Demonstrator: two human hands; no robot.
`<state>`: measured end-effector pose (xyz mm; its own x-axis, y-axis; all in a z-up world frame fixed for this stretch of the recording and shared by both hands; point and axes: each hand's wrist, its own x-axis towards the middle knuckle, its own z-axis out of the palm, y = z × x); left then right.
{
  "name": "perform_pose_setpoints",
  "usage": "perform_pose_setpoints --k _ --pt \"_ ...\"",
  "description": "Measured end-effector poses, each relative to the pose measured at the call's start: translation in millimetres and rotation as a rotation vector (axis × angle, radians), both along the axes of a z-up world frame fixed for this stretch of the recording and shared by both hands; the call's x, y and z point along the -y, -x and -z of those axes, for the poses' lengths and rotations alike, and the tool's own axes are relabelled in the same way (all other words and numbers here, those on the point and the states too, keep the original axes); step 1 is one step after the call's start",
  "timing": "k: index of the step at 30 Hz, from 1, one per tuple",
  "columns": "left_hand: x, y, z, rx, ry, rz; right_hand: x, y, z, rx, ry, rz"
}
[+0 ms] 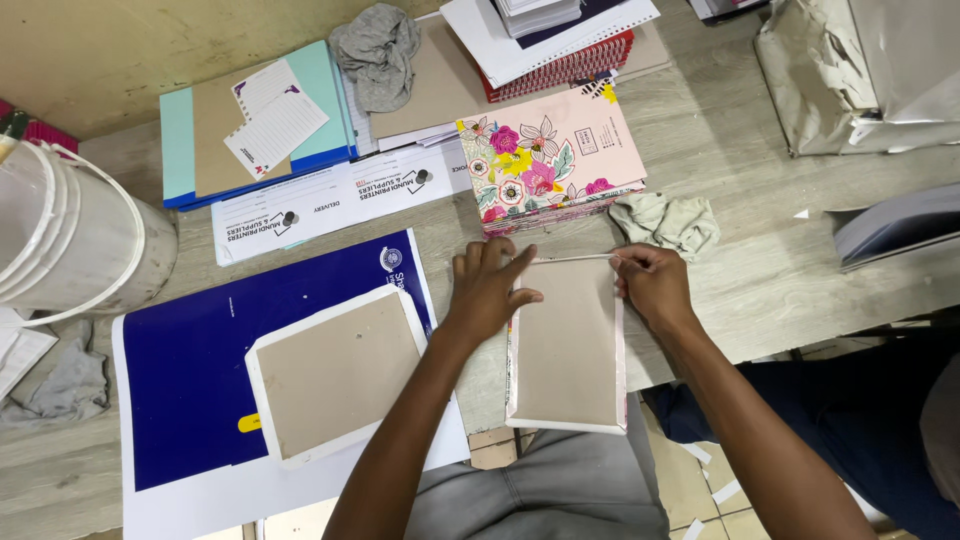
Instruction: The person applies glue to the spine of a notebook using a brush, then wipes the edges with a cloth. They fold the cover edges over the spine and press them down to secure the binding. The process is repeated for multiple notebooks.
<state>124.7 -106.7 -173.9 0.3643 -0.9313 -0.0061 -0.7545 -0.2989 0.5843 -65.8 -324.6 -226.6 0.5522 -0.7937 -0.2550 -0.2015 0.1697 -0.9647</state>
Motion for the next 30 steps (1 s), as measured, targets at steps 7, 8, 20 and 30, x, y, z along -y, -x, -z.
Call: perform_pose_setpoints --k 7,8,20,30 --pt "11 72 6 0.304 -0.006 -0.132 -85 19 -36 -0.677 1.393 -0.301" --pt "16 86 5 0.271 0.065 -0.120 -90 21 -23 -0.655 1.334 -0.284" --pt "18 93 31 0.421 0.210 -0.125 -106 16 -21 -0.561 1.542 -0.177" --pt "-12 92 13 0.300 0.090 0.014 24 32 -2 -0.563 1.144 -0.176"
